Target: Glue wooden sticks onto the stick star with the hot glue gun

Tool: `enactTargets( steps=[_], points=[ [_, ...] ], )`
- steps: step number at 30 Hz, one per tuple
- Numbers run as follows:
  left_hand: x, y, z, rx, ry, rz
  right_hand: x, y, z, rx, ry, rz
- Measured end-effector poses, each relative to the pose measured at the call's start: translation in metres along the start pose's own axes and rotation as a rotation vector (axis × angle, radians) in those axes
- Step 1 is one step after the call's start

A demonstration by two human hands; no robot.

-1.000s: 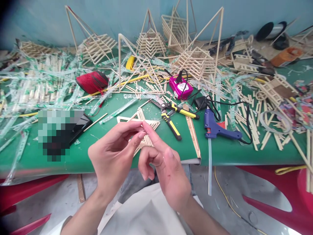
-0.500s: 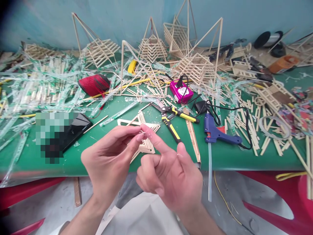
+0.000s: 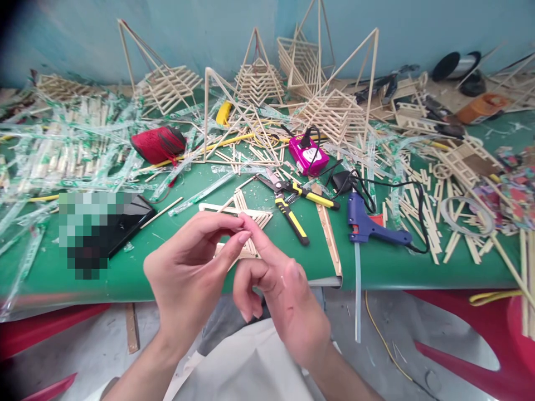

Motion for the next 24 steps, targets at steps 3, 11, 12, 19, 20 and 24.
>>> enactTargets(
  steps=[3, 11, 12, 19, 20, 24],
  points=[
    [-0.001, 0.001, 0.0, 0.002, 0.046, 0.001, 0.001, 0.001, 0.0, 0.105, 0.004, -0.023],
    [-0.008, 0.004, 0.0, 0.068, 0.147, 0.105, 0.003, 0.006, 0.001, 0.272, 0.003, -0.049],
    [-0.009, 0.004, 0.0, 0.073, 0.158, 0.118, 0.003, 0.006, 0.001, 0.298, 0.004, -0.049],
    [-0.005, -0.002, 0.005, 0.008, 0.098, 0.121, 0.003, 0.007, 0.003, 0.411, -0.055, -0.054],
    [-0.004, -0.003, 0.005, -0.014, 0.079, 0.113, 0.003, 0.007, 0.003, 0.411, -0.053, -0.061],
    [0.0, -0.006, 0.004, -0.081, 0.021, 0.057, 0.003, 0.009, 0.001, 0.36, -0.026, -0.101]
  ],
)
Point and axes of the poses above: each hand's wrist, its own x-axis away from the middle knuckle, its own y-axis out of the back of the hand, z = x × y, the point moved 4 cm from there along -x, towards the middle knuckle, and after that the axes turned 11 degrees about z, right-handed, at the moved point
